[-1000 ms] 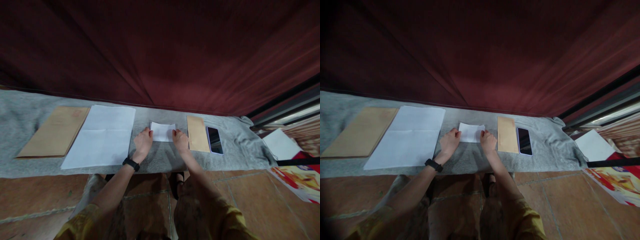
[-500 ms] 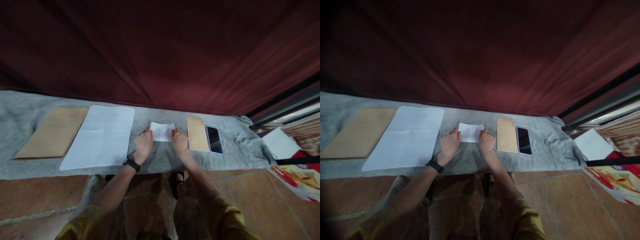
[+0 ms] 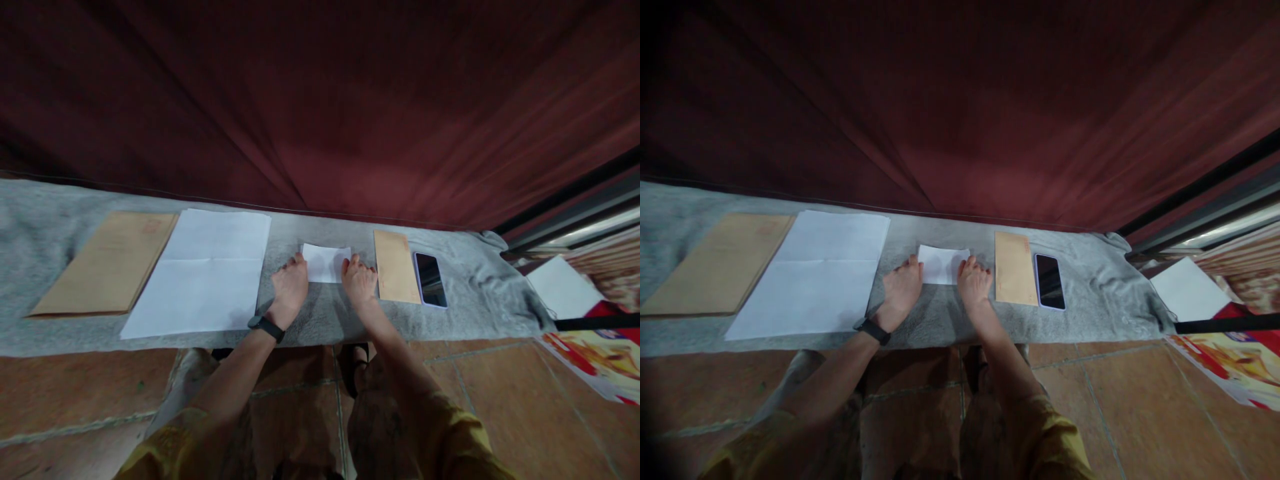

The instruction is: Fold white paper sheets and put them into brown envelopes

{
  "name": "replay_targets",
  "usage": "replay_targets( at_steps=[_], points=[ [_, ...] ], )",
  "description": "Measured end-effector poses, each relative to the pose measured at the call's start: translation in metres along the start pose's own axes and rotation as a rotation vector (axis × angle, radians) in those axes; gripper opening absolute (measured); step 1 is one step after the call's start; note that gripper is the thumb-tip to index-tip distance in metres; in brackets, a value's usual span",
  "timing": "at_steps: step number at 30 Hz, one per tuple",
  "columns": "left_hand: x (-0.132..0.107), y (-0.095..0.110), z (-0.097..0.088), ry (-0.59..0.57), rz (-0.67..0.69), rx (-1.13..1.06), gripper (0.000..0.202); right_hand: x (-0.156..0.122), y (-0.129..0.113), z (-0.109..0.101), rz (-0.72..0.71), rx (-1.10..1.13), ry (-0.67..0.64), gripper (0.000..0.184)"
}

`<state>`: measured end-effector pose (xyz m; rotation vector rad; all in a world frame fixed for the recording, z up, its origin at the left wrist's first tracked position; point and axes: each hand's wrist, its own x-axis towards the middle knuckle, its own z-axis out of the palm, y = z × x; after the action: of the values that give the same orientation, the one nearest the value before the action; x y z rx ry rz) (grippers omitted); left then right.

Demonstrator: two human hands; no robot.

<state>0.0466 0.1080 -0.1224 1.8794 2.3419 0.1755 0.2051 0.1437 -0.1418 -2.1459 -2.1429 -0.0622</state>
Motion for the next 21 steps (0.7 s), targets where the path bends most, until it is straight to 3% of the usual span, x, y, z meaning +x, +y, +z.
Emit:
replay_targets(
  at_steps=[6, 21],
  points=[
    [-0.0006, 0.001, 0.0036, 0.02, 0.002, -0.003, 0.041, -0.0017, 0.0013, 0.0046, -0.026, -0.014, 0.067, 0.04],
    [-0.0015, 0.0035, 0.0064, 0.008, -0.01, 0.02, 0.038, -0.0024, 0.0026, 0.0055, -0.06, -0.018, 0.084, 0.039]
  ],
)
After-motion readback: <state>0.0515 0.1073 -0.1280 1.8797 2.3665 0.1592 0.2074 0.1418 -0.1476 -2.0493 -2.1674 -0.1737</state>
